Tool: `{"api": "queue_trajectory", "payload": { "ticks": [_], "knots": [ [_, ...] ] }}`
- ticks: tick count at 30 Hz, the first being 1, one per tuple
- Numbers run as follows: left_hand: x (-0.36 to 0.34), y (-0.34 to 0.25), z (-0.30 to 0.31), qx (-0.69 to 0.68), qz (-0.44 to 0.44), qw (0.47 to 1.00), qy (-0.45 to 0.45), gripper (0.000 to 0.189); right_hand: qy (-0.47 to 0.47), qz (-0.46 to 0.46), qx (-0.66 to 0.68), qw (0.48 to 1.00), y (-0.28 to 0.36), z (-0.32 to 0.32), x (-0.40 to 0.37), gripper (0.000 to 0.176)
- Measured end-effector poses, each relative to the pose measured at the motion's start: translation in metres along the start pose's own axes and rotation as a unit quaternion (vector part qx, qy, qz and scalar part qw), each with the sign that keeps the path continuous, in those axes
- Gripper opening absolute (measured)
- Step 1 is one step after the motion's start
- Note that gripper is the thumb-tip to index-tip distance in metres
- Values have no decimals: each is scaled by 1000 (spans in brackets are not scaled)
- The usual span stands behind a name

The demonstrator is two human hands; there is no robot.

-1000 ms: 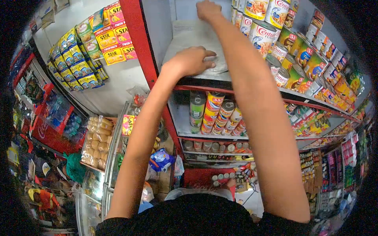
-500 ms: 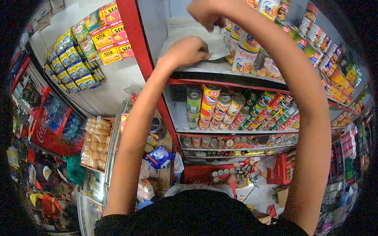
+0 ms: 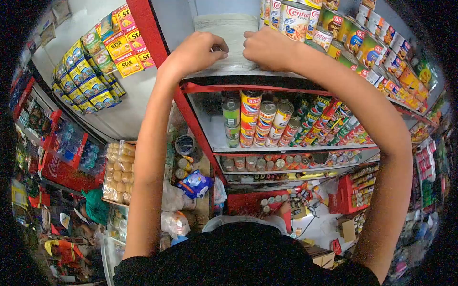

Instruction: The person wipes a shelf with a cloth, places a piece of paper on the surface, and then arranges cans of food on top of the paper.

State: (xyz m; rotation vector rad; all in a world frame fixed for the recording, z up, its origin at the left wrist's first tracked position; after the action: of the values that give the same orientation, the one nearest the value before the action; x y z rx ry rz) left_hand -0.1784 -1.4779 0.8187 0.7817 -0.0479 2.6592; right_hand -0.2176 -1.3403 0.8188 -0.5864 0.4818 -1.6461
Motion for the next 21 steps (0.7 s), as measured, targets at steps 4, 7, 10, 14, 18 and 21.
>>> {"api": "queue_trajectory", "payload": {
  "ticks": [4, 7, 10, 14, 18, 21],
  "knots": [
    [-4, -6, -1, -32, 12, 999, 28, 26, -28, -15, 16, 999, -8, -4, 7, 10],
    [-5, -9, -9, 1, 35, 999, 13, 29, -30, -51, 43, 997, -17, -1, 11, 9],
    [-4, -11, -14, 62, 57, 996, 2, 29, -17, -86, 46, 995, -21, 6, 14, 9],
    [-6, -4, -19, 131, 87, 987, -40, 20, 77, -150, 65, 984, -25, 6, 18, 17],
    [-8, 4, -19, 135, 98, 985, -38, 21, 19, -110, 83, 990, -10, 6, 13, 29],
    [-15, 1, -16, 110, 83, 990, -43, 25, -82, -94, 35, 992, 4, 10, 12, 37]
  ]
}}
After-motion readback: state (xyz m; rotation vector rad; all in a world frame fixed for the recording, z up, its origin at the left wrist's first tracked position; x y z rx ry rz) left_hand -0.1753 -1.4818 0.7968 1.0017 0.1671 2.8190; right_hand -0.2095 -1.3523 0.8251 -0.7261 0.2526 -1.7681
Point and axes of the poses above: each hand's wrist, its own x-axis towards the middle knuckle, its own z-axis out of the back of the hand, y = z × x, the point moved 4 cm from there along x, towards the middle knuckle, and after that the axes turned 10 degrees about x, right-handed, at the moved point
